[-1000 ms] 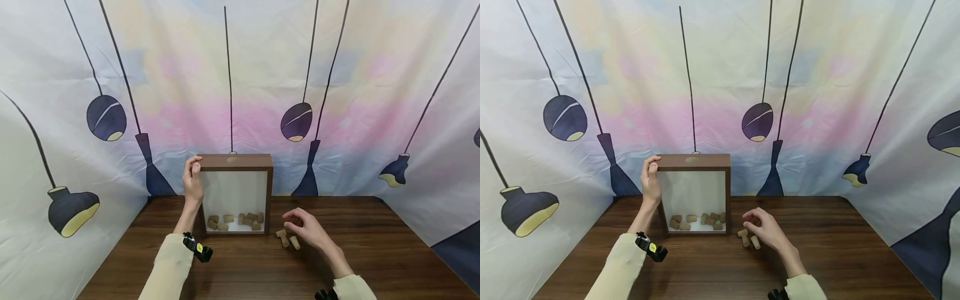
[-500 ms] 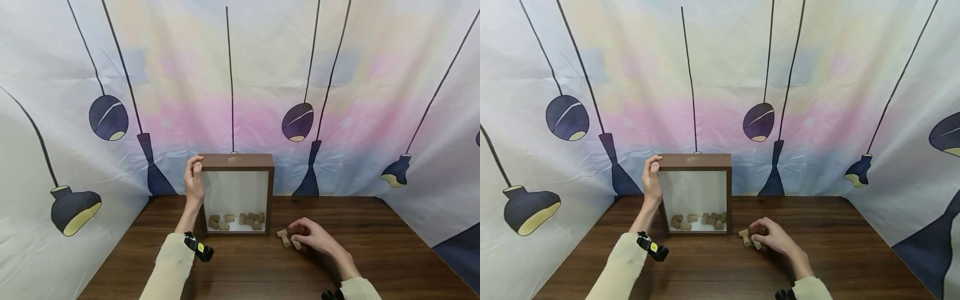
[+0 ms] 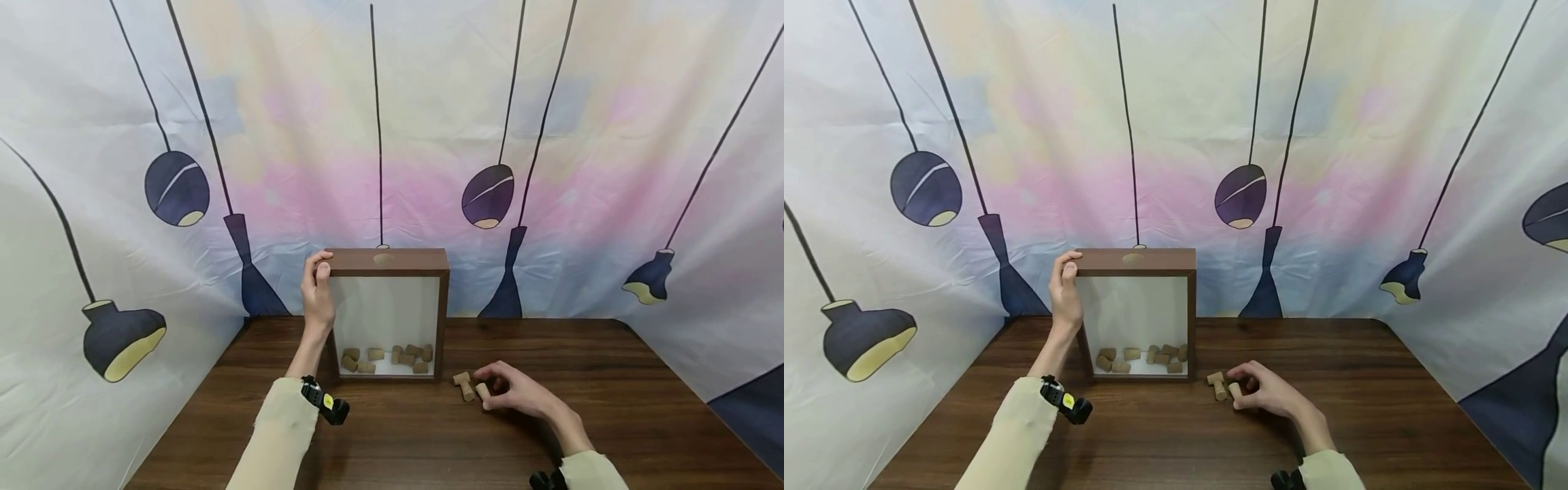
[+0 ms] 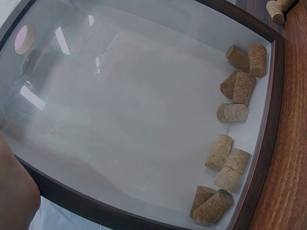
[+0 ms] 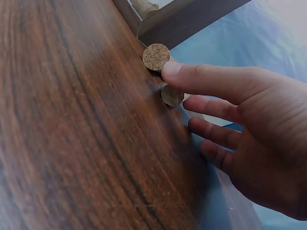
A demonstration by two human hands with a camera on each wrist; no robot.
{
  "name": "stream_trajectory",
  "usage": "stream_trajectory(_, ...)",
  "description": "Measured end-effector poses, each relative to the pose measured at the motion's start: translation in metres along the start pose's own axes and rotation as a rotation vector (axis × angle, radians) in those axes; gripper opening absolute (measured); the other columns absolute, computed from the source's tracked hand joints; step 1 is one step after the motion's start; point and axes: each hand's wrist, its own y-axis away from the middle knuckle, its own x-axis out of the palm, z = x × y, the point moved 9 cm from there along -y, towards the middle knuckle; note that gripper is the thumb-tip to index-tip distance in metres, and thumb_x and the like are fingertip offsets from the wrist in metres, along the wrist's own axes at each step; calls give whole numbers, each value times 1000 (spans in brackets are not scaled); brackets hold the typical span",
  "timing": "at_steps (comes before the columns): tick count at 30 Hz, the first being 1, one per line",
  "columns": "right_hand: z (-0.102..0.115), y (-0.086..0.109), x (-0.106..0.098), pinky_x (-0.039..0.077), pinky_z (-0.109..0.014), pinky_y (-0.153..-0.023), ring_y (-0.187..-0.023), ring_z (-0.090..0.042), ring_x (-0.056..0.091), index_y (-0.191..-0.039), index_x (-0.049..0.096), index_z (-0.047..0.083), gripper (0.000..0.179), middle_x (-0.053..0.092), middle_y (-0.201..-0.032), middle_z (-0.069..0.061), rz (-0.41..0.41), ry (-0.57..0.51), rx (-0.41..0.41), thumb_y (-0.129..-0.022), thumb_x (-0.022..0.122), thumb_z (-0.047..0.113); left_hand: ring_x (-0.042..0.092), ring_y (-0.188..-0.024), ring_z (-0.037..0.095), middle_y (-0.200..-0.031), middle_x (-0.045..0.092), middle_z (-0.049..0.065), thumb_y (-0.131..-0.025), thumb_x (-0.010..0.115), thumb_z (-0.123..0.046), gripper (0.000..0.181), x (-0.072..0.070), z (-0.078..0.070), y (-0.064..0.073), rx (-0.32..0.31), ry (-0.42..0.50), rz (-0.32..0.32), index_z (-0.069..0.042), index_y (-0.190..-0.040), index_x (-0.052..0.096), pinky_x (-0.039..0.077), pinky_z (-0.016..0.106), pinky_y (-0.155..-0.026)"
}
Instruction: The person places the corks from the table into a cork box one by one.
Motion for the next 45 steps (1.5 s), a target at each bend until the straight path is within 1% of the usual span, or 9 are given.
stream_trajectory(7,0,0,2,41,-26,-75,-90,-13,48,-120,66,12,40,55,-111,-6,19,-13,-3,-84,78,24,33,-80,12,-88,41,-7,-103,41,-14,36,0,2,-1,-6,35,3,12,-125,53,26,33,-78)
stream_trajectory(12,0,-1,2,42,-26,-73,-88,-12,50,-118,66,11,38,56,-109,-5,14,-18,-5,-84,78,23,34,-81,11,-91,42,-7,-102,42,-14,36,0,-1,0,-11,-5,-2,10,-125,54,27,32,-80)
stream_trajectory(19,2,-1,-3,45,-24,-72,-84,-7,53,-119,66,12,38,59,-111,-6,-21,-9,-15,-85,77,26,28,-74,9,-84,32,-4,-105,42,-17,38,0,-6,1,19,-30,1,13,-124,52,24,31,-76)
stream_trajectory(22,5,-1,-6,46,-24,-69,-82,-7,53,-119,66,11,38,60,-109,-6,-48,-8,-29,-86,77,25,31,-77,12,-91,41,-5,-104,42,-16,36,0,-7,1,8,-47,0,12,-125,53,26,31,-78)
stream_trajectory(26,12,-1,-11,46,-25,-67,-79,-6,53,-118,67,10,37,59,-103,-6,-107,-5,-66,-85,78,25,34,-82,14,-100,46,-4,-103,42,-12,35,1,-5,2,-6,-52,-1,11,-126,53,28,32,-81)
stream_trajectory(32,30,0,-23,46,-24,-67,-75,-5,53,-113,69,8,35,59,-92,-2,-259,46,-156,-83,80,22,34,-82,10,-96,43,-5,-103,42,-15,36,1,-6,2,6,-46,-8,11,-125,53,27,32,-81)
stream_trajectory(36,42,3,-30,46,-23,-65,-74,-4,53,-111,70,10,35,57,-89,4,-337,76,-193,-81,82,24,35,-81,12,-98,46,-6,-103,43,-15,36,2,-5,1,3,-46,-7,11,-125,54,28,32,-81)
stream_trajectory(39,54,4,-36,46,-23,-63,-71,-3,52,-110,70,12,36,57,-87,4,-387,92,-218,-79,83,25,34,-80,11,-98,46,-5,-103,42,-14,35,3,-5,2,0,-50,-4,11,-125,54,28,32,-80)
stream_trajectory(45,87,7,-50,45,-21,-59,-68,-5,51,-109,70,9,35,56,-84,0,-476,132,-364,-77,84,15,33,-78,13,-97,45,-5,-103,42,-13,35,1,-6,2,6,-60,-13,11,-125,54,27,31,-80)
